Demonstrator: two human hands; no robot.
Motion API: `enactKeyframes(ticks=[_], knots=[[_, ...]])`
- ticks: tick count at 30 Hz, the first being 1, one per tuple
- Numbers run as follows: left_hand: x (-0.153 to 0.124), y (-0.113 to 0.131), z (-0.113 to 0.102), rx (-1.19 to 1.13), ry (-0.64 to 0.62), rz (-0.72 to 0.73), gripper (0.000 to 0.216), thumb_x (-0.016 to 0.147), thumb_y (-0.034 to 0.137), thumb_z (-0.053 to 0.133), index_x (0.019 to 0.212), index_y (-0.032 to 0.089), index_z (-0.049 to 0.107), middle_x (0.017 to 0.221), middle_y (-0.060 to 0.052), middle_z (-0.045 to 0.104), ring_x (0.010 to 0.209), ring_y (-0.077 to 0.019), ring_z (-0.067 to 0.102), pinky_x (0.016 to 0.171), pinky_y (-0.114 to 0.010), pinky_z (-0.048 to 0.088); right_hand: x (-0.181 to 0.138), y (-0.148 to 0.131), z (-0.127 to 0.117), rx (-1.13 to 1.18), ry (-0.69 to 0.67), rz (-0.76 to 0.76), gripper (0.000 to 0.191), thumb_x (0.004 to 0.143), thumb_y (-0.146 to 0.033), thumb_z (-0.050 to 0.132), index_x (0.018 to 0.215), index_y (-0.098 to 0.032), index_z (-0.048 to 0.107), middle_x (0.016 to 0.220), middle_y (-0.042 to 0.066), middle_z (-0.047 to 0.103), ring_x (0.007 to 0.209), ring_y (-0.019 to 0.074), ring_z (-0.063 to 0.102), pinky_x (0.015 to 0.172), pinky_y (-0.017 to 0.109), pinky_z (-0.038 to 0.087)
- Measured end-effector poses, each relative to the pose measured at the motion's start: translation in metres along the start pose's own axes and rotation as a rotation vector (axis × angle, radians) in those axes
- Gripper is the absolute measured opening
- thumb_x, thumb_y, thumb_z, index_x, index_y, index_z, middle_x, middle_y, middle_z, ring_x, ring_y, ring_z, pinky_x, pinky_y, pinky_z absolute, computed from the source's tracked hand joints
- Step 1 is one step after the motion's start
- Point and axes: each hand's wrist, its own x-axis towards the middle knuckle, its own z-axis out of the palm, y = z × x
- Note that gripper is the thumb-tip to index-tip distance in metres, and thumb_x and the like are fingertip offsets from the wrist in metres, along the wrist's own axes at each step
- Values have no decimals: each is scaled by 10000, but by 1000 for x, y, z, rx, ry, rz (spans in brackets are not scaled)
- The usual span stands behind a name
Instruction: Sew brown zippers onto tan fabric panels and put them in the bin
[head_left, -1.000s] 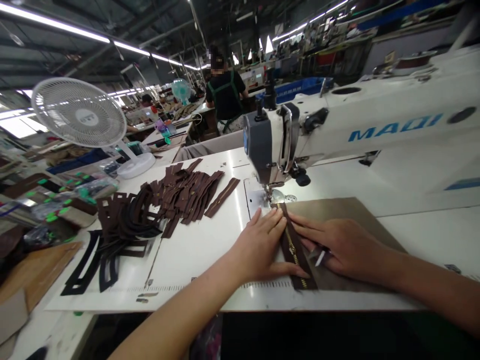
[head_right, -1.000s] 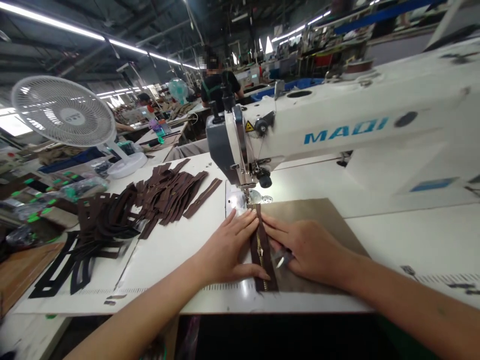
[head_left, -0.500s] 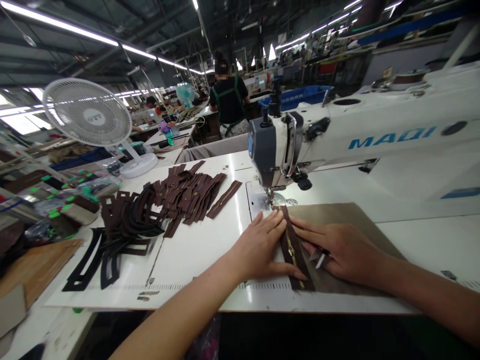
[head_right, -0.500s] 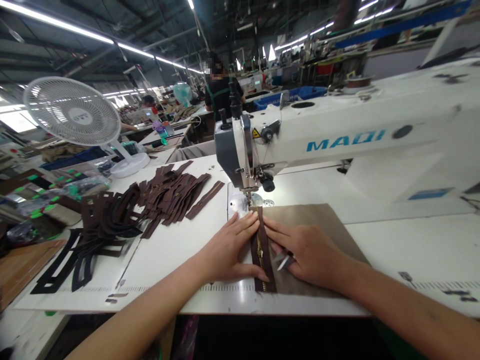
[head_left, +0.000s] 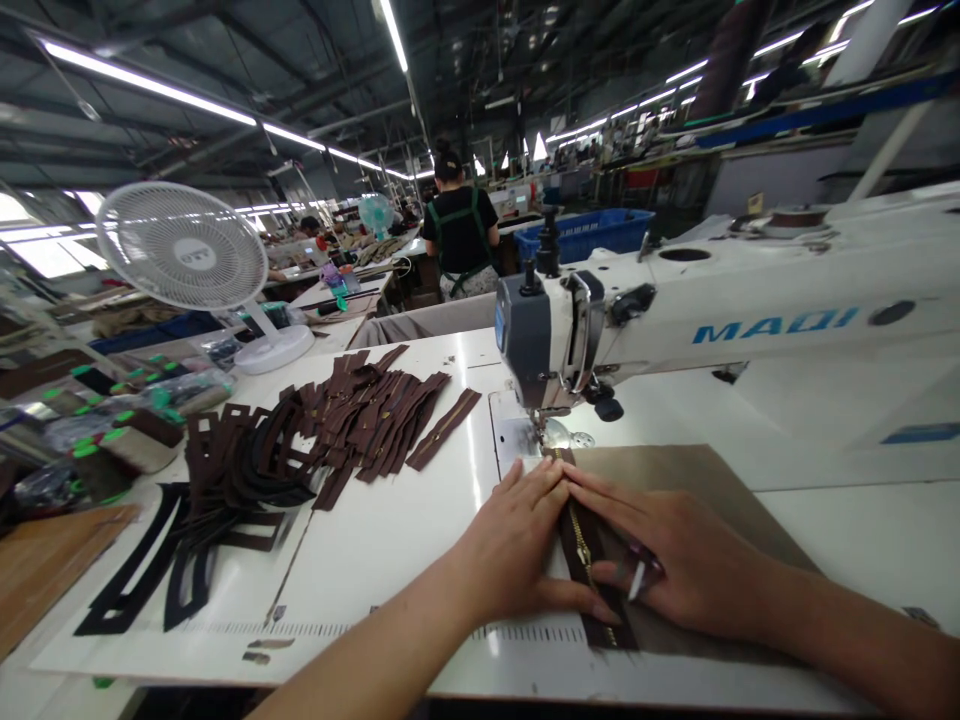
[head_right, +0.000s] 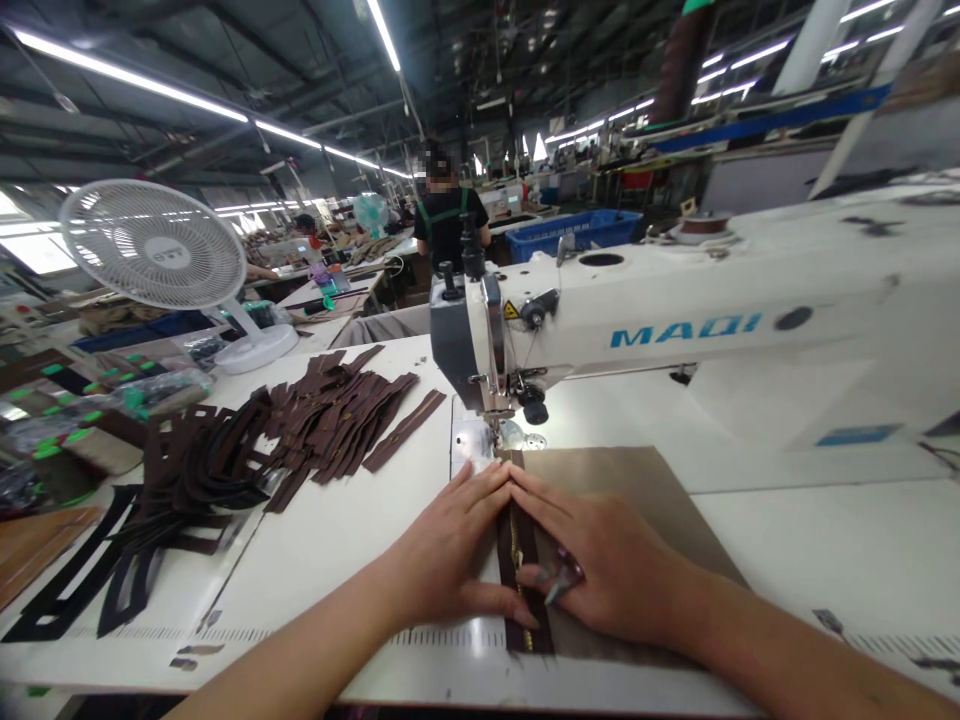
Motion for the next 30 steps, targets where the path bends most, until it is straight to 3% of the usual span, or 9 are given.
enactKeyframes(ticks=[7, 10, 12, 14, 17, 20, 25, 30], knots=[[-6, -2, 10, 59, 177, 22, 971, 696, 787, 572, 1362, 99, 411, 1366, -188, 506, 1341, -291, 392, 1177, -500, 140, 0, -3, 8, 22, -21, 32, 686, 797, -265, 562, 1429, -97, 355, 1390, 157, 463, 1108, 233, 596, 885, 299, 537], [-6, -9, 16, 124, 176, 81, 968, 694, 813, 525, 1337, 93, 448, 1336, -162, 546, 1315, -273, 433, 1193, -453, 102, 0, -1, 10, -19, 6, -6, 701, 811, -290, 576, 1446, -108, 341, 1362, 143, 492, 1082, 241, 610, 874, 292, 541], [-5, -14, 18, 190, 138, 100, 808, 817, 716, 505, 1323, 87, 468, 1338, -157, 544, 1305, -261, 448, 1193, -444, 107, -1, 1, 11, -32, 23, -33, 731, 823, -300, 574, 1480, -151, 292, 1348, 122, 507, 1053, 248, 625, 829, 289, 564], [-3, -17, 18, 263, 106, 104, 563, 944, 510, 470, 1321, 92, 478, 1356, -142, 527, 1309, -244, 445, 1189, -444, 128, -3, 4, 14, -43, 39, -37, 733, 829, -305, 553, 1497, -210, 267, 1334, 95, 522, 1002, 269, 647, 765, 308, 590], [0, -18, 16, 350, 63, 104, 405, 977, 312, 438, 1326, 112, 485, 1369, -116, 513, 1318, -230, 433, 1179, -459, 174, -7, 8, 17, -79, 63, -50, 706, 852, -350, 503, 1500, -204, 264, 1319, 96, 537, 881, 287, 684, 694, 346, 607], [1, -17, 13, 386, 41, 85, 389, 981, 302, 443, 1324, 125, 494, 1363, -108, 523, 1313, -229, 440, 1168, -460, 224, -7, 10, 18, -109, 87, -100, 711, 880, -377, 465, 1506, -144, 224, 1305, 124, 546, 824, 275, 694, 662, 342, 605], [2, -17, 15, 388, 41, 76, 385, 984, 315, 441, 1323, 140, 499, 1357, -94, 534, 1309, -225, 445, 1166, -450, 233, -5, 10, 20, -128, 92, -74, 773, 878, -384, 454, 1528, -163, 98, 1304, 121, 544, 815, 289, 693, 626, 360, 605], [-1, -17, 18, 426, 54, 82, 399, 964, 293, 465, 1324, 123, 486, 1383, -84, 508, 1328, -232, 418, 1168, -456, 214, -4, 8, 20, -105, 100, -47, 747, 856, -367, 475, 1519, -190, 181, 1338, 100, 517, 834, 286, 691, 633, 350, 607]])
